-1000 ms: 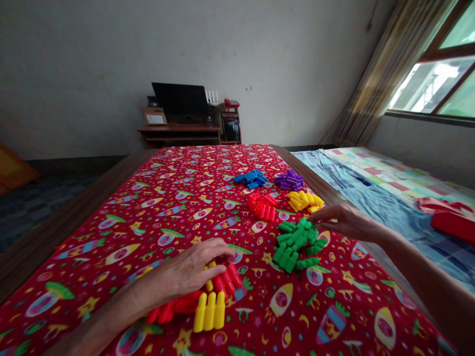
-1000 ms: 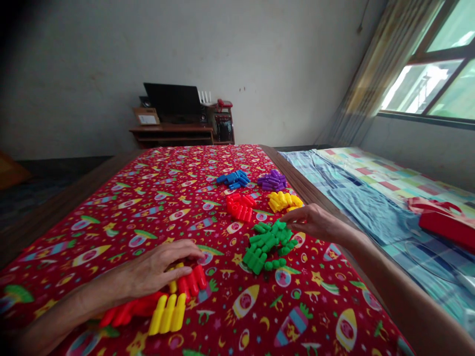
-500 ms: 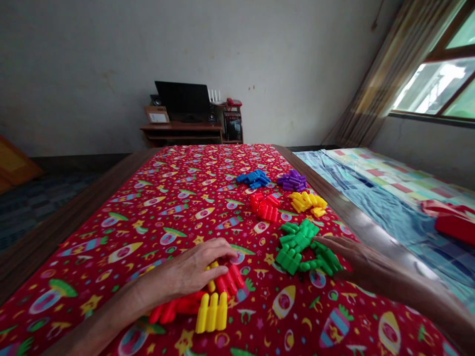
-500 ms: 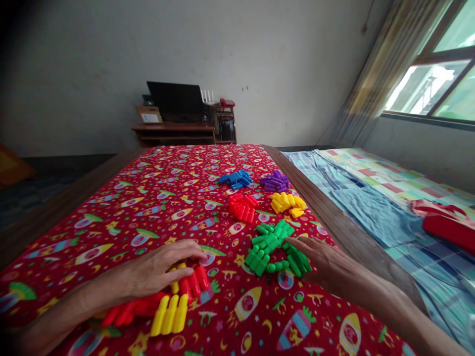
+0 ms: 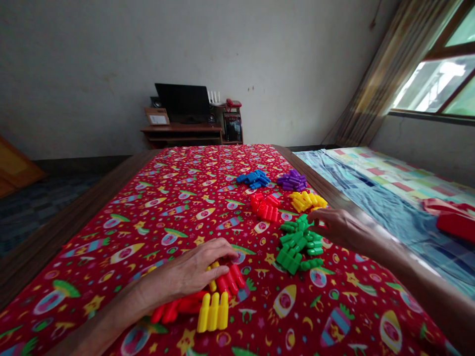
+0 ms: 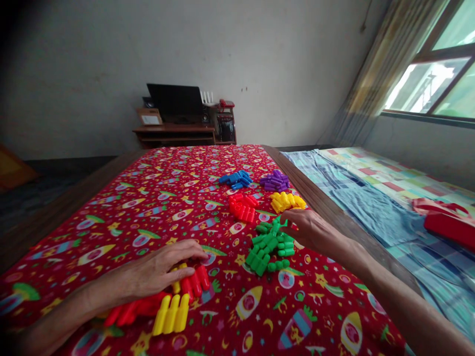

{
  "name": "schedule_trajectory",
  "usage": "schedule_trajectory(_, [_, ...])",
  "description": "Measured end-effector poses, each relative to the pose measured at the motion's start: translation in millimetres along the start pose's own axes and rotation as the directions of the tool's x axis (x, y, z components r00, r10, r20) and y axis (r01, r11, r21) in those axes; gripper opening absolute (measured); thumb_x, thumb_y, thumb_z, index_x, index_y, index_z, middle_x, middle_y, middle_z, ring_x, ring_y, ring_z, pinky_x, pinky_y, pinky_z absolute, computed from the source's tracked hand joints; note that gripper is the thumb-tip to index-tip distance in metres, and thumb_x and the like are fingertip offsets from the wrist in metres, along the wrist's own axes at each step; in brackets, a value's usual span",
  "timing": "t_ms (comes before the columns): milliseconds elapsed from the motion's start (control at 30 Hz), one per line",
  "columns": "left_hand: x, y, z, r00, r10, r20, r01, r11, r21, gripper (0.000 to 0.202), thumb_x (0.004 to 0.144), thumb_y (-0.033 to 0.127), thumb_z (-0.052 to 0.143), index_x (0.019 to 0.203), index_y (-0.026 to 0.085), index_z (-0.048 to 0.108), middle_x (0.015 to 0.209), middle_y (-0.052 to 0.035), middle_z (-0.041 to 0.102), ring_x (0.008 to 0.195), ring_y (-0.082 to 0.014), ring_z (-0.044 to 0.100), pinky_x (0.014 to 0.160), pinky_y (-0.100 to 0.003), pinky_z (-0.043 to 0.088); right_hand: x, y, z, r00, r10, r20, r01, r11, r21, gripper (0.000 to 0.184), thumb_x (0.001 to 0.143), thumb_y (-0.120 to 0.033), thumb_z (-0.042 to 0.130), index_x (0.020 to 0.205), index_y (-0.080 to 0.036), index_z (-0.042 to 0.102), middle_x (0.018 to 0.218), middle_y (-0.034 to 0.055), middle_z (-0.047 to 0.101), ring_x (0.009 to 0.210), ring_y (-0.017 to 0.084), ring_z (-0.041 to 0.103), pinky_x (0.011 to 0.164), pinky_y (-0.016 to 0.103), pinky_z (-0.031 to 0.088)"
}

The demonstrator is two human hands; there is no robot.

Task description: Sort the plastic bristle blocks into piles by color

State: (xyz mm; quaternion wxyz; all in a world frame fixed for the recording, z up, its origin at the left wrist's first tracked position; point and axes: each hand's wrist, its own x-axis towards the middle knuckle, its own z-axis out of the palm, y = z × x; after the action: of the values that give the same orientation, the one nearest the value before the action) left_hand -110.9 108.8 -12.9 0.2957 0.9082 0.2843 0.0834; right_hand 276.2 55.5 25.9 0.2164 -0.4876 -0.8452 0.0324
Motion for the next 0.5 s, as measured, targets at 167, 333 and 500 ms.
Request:
schedule_trajectory(167, [1.5, -0.8, -0.5, 1.000, 0.014, 0.028, -0.014, 1.000, -0.019, 0.027, 0.095, 0.030, 0.050, 0.120, 0.028, 0.059, 0.119, -0.0019, 0.060, 0.113, -0.0176, 0.056, 0.101, -0.029, 0.043, -8.9, -37.5, -7.1, 0.976, -0.025, 0.217, 0.017, 0.999, 0.039, 0.023, 0.093, -0.039, 0.053, 0.084, -0.020, 0.062, 0.067, -0.0005, 0.062, 0.054, 0.009, 0.052, 0.051, 0.022, 0.034])
schedule_trajectory(333, [1.2, -0.5, 0.9, 1.000, -0.018, 0.010, 0.018, 1.000, -0.008, 0.027, 0.095, 0.031, 0.049, 0.120, 0.029, 0.060, 0.124, -0.0016, 0.058, 0.117, -0.0184, 0.054, 0.103, -0.030, 0.041, -18.8, -40.8, 11.2, 0.975, -0.034, 0.221, 0.051, 0.996, -0.073, 0.018, 0.090, -0.040, 0.058, 0.089, -0.021, 0.059, 0.072, 0.0002, 0.064, 0.058, 0.012, 0.056, 0.052, 0.024, 0.033])
schedule_trajectory(500, [1.1, -1.3, 0.8, 1.000, 0.029, 0.008, -0.029, 1.000, -0.005, 0.028, 0.095, 0.029, 0.050, 0.121, 0.029, 0.059, 0.120, -0.0018, 0.060, 0.113, -0.0176, 0.056, 0.100, -0.029, 0.043, -11.2, -27.9, 12.4, 0.984, -0.018, 0.175, 0.037, 0.993, -0.110, 0.019, 0.090, -0.037, 0.057, 0.081, -0.020, 0.055, 0.063, -0.0025, 0.057, 0.049, 0.008, 0.044, 0.047, 0.024, 0.027])
